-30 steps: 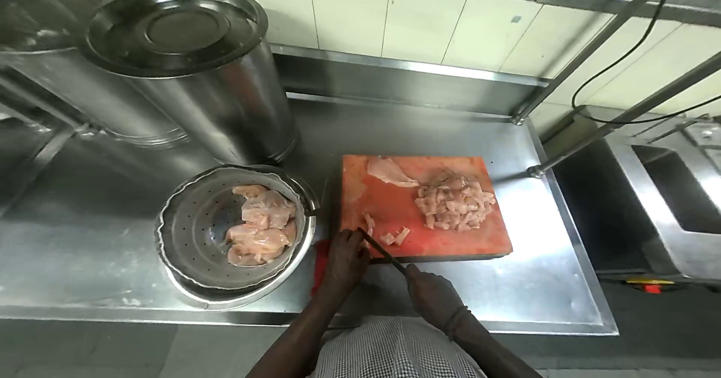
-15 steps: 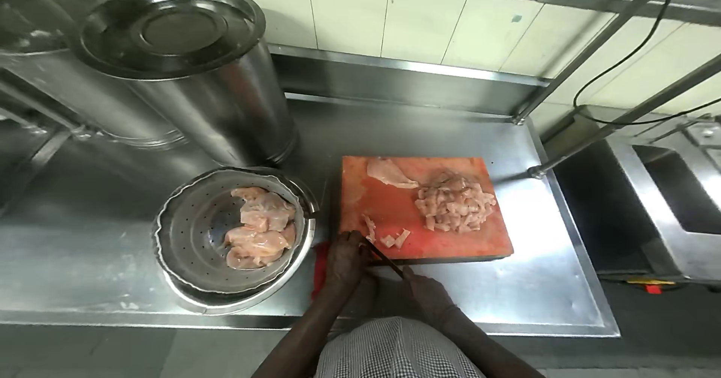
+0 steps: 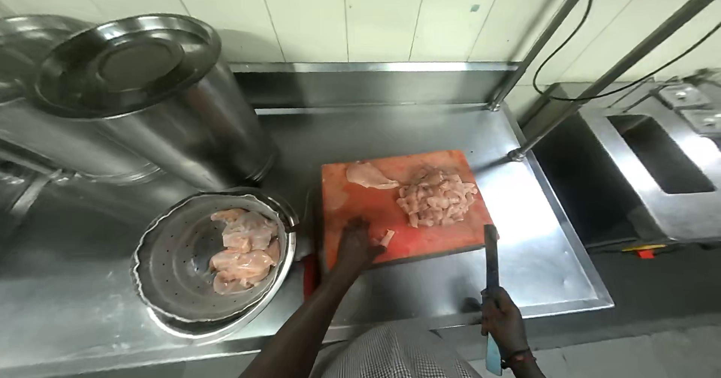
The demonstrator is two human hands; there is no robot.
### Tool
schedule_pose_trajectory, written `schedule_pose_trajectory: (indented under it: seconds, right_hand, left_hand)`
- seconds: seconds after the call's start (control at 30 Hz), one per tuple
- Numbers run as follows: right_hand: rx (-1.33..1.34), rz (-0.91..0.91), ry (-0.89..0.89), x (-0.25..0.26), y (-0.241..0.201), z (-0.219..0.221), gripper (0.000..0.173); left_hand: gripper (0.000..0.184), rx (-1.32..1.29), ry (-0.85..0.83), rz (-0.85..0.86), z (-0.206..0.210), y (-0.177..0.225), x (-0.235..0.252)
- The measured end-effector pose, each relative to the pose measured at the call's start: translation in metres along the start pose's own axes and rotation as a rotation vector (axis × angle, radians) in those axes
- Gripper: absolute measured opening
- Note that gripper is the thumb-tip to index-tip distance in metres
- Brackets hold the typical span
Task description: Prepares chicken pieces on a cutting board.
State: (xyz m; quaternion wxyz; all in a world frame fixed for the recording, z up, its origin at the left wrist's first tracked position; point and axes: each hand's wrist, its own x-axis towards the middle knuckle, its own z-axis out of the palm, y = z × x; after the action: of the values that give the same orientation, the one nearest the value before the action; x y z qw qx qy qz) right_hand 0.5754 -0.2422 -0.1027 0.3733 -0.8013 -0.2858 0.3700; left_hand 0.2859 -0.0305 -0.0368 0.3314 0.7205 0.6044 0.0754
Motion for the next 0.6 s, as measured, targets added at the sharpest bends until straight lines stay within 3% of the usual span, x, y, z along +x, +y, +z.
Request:
schedule_pose_trajectory:
  seconds: [0.1,0.23,0.43,0.6]
  right_hand:
    - [0.249,0.075,0.069,-0.001,0.005,-0.006,0.020]
    - [0.441,0.076,0.082,0.005,0.010,-0.005,0.014]
    - [0.481,0.086,0.031,0.008,0.017,-0.006,0.015]
    - [0.485,0.086,0.009,0.009,0.020,-0.007,0.015]
  left_hand:
    - [0.046,0.124,-0.074,0.125,0.019,0.023,0.009]
    - [0.023,0.259,-0.216,0.140,0.029,0.048,0.026]
    - [0.023,0.013,-0.221,0.215,-0.011,0.107,0.051]
    - [0.022,-0.117,-0.074,0.460,-0.036,0.177,0.080]
